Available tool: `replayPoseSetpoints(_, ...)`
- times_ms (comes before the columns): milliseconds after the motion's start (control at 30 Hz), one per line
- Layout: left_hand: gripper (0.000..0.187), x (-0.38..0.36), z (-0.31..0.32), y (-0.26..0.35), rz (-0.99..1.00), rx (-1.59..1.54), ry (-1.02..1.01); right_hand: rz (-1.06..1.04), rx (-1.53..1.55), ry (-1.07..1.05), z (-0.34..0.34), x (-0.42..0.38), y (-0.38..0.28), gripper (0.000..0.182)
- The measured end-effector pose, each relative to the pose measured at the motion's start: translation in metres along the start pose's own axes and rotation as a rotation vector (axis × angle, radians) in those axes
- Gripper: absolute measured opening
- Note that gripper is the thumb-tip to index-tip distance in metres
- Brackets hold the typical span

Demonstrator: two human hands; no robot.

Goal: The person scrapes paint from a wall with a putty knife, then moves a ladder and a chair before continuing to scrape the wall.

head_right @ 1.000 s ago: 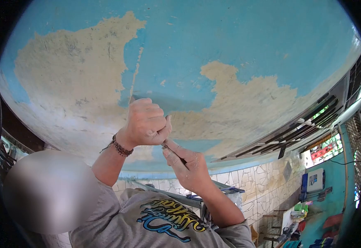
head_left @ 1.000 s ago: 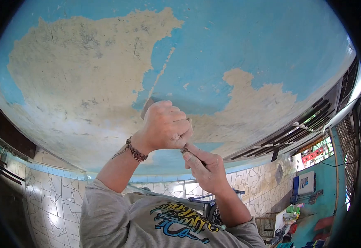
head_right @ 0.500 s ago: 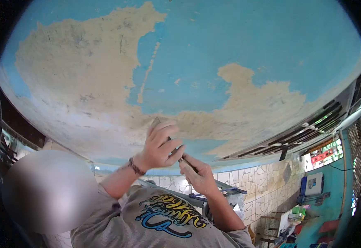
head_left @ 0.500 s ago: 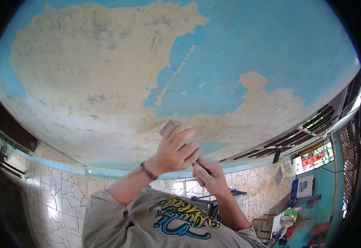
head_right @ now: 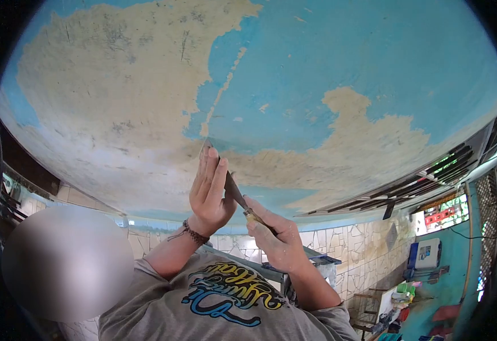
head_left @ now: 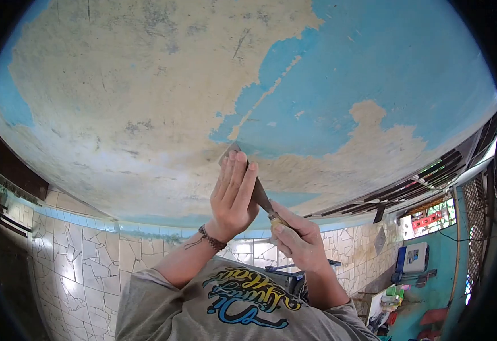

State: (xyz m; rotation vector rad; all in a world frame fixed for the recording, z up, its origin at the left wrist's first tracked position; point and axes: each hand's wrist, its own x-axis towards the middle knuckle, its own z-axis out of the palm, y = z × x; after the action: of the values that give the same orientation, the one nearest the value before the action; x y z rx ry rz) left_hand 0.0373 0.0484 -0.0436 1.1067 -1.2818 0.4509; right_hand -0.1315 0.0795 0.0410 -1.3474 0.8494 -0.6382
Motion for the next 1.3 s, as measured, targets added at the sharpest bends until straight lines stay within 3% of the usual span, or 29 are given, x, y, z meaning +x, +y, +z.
replayPoseSetpoints(367, 0.045, 0.003, 0.011, 0.011, -0.133, -0.158, 0.129, 0.017, -0.124, 0.063, -0.003, -0.002, -0.014, 0.040)
replayPoseSetpoints(567, 0.042, 0.001, 0.015, 0.010, -0.028, -0.075, 0.123, 0.007, -0.199, 0.094, -0.008, -0.002, -0.017, 0.038)
replayPoseSetpoints(1300, 0.040, 0.001, 0.014, 0.001, 0.024, -0.004, 0.107, -0.049, -0.398, 0.111, -0.007, 0.008, -0.022, 0.036)
